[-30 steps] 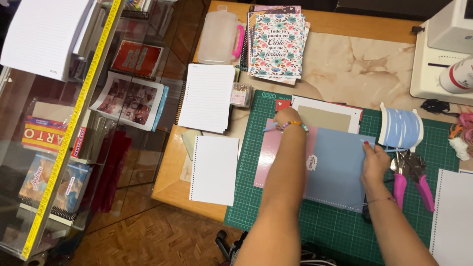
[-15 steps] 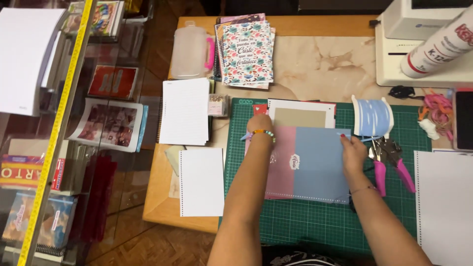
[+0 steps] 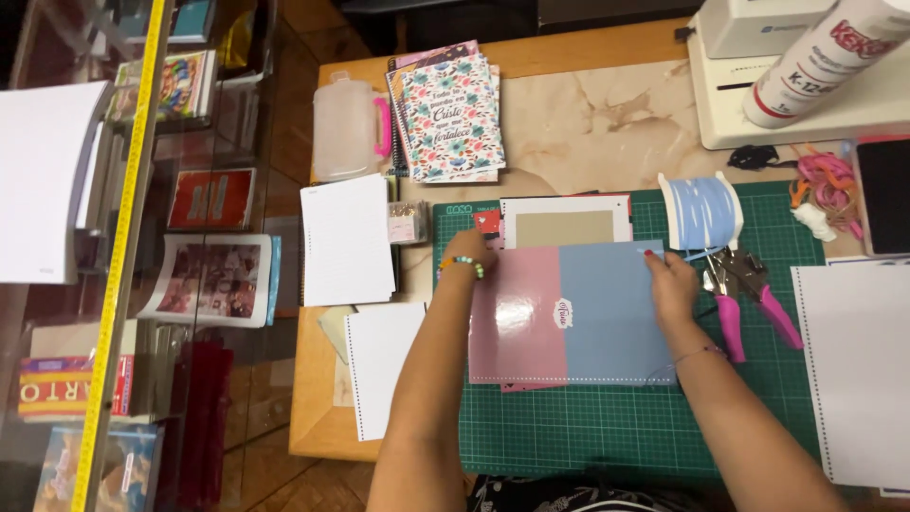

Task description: The person assembles notebooks by inserting lined paper into covers and securing them with a blue ribbon. They use scissors to cut the ribbon and a hole punch to create holes in the covers. The person also handles decorative paper and stacks the finished notebooks.

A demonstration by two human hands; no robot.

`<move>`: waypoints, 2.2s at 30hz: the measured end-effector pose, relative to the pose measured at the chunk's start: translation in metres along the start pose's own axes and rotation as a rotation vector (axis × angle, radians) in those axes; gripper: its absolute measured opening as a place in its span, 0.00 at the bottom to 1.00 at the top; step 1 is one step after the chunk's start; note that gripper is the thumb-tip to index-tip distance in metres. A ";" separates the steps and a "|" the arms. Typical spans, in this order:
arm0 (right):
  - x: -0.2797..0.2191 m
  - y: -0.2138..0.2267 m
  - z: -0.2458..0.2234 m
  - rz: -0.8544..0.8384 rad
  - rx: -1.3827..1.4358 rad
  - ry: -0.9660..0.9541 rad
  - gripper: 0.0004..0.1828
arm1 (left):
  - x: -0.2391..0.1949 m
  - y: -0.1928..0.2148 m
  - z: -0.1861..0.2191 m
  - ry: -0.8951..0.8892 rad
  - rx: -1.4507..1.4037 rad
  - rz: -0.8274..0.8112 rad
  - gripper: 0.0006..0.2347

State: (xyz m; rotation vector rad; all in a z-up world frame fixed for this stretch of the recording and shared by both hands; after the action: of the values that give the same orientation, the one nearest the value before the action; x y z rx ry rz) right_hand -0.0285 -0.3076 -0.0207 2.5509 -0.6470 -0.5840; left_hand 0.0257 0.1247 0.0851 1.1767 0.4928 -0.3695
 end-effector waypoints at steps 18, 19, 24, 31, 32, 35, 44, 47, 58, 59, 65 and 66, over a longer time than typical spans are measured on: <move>-0.009 0.001 -0.008 -0.026 -0.095 -0.122 0.17 | 0.008 -0.002 -0.005 -0.025 0.040 -0.053 0.19; -0.008 0.001 -0.006 -0.024 -0.094 -0.123 0.17 | 0.001 0.001 -0.007 -0.027 0.041 -0.053 0.19; -0.003 -0.003 -0.001 -0.052 -0.061 -0.099 0.17 | -0.002 0.015 -0.053 -0.033 0.016 0.043 0.14; -0.006 -0.007 0.001 -0.065 0.302 -0.051 0.09 | 0.010 0.012 -0.095 -0.047 -0.089 0.117 0.11; -0.014 -0.004 -0.013 -0.111 0.396 -0.068 0.07 | 0.013 0.012 -0.097 -0.057 -0.122 0.132 0.10; -0.015 -0.007 -0.021 -0.226 0.552 -0.061 0.04 | 0.009 0.028 -0.086 -0.135 -0.207 0.142 0.10; -0.064 -0.022 -0.089 -0.517 0.603 -0.014 0.05 | -0.023 0.106 0.003 -0.365 -0.284 0.182 0.08; -0.078 -0.026 -0.109 -0.550 0.606 -0.036 0.06 | -0.026 0.121 0.034 -0.418 -0.307 0.232 0.07; -0.060 -0.037 -0.118 -0.595 0.547 -0.001 0.09 | -0.004 0.161 0.066 -0.440 -0.449 0.421 0.05; -0.055 -0.038 -0.113 -0.569 0.433 0.013 0.12 | -0.010 0.166 0.072 -0.462 -0.494 0.420 0.05; -0.042 -0.034 -0.115 -0.322 -0.410 0.261 0.26 | -0.060 0.181 0.104 -0.493 -0.643 0.366 0.06; -0.053 -0.031 -0.128 -0.288 -0.521 0.326 0.26 | -0.068 0.179 0.109 -0.489 -0.684 0.332 0.06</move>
State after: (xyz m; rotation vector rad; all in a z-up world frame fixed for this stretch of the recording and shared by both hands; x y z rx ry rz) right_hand 0.0029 -0.2160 0.0832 2.1757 -0.0024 -0.3528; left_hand 0.0809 0.0859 0.2944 0.4587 -0.0229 -0.1645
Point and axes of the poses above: each hand's wrist, its own x-axis towards the middle knuckle, its own y-axis out of the back of the hand, z = x × y, the point moved 10 cm from there along x, towards the middle knuckle, and after that the axes turned 5 degrees about -y, right-handed, at the moved point
